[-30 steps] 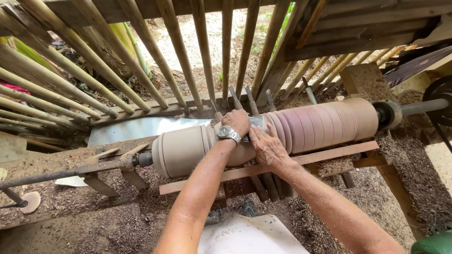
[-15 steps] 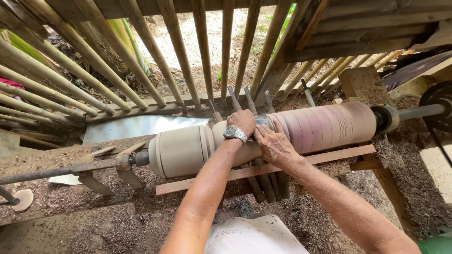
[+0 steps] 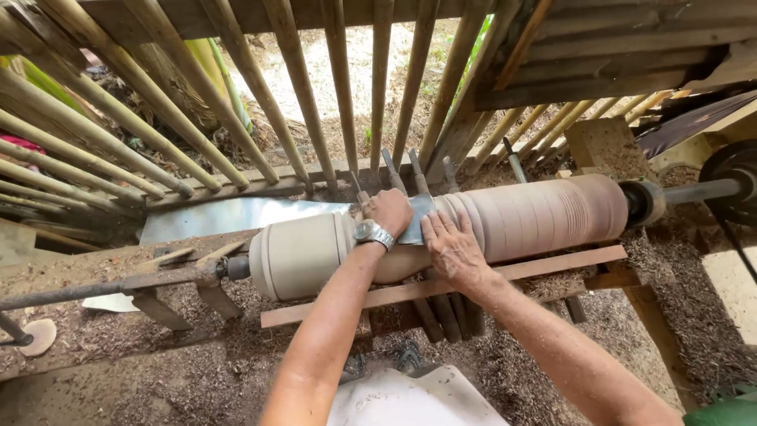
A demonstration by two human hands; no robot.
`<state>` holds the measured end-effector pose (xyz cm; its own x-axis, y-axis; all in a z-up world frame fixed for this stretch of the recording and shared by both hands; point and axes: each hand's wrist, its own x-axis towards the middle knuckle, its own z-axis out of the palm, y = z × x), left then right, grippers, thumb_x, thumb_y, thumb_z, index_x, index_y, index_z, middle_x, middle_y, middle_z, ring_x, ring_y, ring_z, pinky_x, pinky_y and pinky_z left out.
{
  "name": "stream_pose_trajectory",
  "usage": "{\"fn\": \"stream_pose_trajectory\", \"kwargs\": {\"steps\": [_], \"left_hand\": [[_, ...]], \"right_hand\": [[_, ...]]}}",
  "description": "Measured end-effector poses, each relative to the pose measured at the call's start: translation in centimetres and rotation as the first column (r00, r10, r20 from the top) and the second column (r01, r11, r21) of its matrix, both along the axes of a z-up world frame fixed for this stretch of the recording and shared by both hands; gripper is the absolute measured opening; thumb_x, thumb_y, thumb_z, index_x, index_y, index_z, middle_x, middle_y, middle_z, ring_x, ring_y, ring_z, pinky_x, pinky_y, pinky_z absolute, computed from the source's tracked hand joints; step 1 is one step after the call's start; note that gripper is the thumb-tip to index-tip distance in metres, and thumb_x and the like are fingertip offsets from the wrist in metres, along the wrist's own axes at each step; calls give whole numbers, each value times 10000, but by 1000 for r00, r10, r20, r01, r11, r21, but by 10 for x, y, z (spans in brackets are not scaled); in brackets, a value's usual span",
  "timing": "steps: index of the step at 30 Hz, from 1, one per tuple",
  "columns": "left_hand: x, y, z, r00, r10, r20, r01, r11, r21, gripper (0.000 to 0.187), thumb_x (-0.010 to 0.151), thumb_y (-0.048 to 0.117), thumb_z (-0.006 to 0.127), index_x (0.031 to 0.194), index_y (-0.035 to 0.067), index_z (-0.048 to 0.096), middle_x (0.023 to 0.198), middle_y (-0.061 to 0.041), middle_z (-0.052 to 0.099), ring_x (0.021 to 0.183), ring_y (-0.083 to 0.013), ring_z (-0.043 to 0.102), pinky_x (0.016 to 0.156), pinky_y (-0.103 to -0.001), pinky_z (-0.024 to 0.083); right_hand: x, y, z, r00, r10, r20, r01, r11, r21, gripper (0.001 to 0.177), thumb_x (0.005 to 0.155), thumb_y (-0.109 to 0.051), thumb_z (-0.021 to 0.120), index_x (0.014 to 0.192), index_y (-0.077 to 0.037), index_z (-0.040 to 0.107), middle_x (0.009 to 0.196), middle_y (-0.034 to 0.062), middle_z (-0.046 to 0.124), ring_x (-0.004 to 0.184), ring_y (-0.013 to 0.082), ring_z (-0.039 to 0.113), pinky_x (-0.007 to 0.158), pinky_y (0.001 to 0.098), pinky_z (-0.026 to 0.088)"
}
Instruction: The recorder is using sandpaper to smooth a rotating wooden post on a lathe machine.
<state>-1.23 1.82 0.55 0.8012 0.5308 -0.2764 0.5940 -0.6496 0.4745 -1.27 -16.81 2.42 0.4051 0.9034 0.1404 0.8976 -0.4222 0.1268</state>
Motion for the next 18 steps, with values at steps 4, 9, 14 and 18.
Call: {"fn": "stream_pose_trajectory", "kwargs": {"steps": [4, 9, 14, 18], "left_hand": [[-3, -10, 4, 997, -64, 44, 62, 997, 54, 280, 900, 219, 590, 978, 50, 801, 1040, -244, 748, 1039, -414, 718, 941, -511, 544], [-5, -19, 13, 992, -126, 24, 123, 989, 82, 275, 908, 222, 583, 957, 61, 800, 990, -223, 757, 1000, -377, 737, 935, -498, 531], [-5, -25, 18, 992, -128, 17, 126, 989, 79, 271, 915, 222, 571, 946, 82, 801, 976, -202, 765, 979, -370, 739, 941, -499, 506], [-4, -26, 18, 987, -153, 47, 146, 980, 135, 264, 912, 234, 570, 927, 94, 794, 947, -195, 767, 956, -369, 742, 913, -501, 509]], "right_hand": [[1, -5, 8, 1000, 19, -8, -19, 999, -35, 543, 884, -71, 506, 1395, 113, 499, 1412, 286, 568, 1352, 385, 508, 1184, 577, 279], [-2, -5, 25, 996, 24, 82, -17, 996, -90, 526, 857, -121, 540, 1323, 124, 552, 1365, 305, 579, 1400, 448, 435, 1210, 603, 186], [3, -8, 33, 998, 29, 52, -21, 990, -139, 576, 824, -138, 558, 1330, 136, 545, 1362, 316, 570, 1402, 461, 405, 1204, 621, 150], [3, -9, 34, 997, 30, 68, -18, 985, -169, 575, 838, -129, 547, 1349, 136, 531, 1376, 319, 559, 1413, 460, 392, 1211, 618, 142]]}}
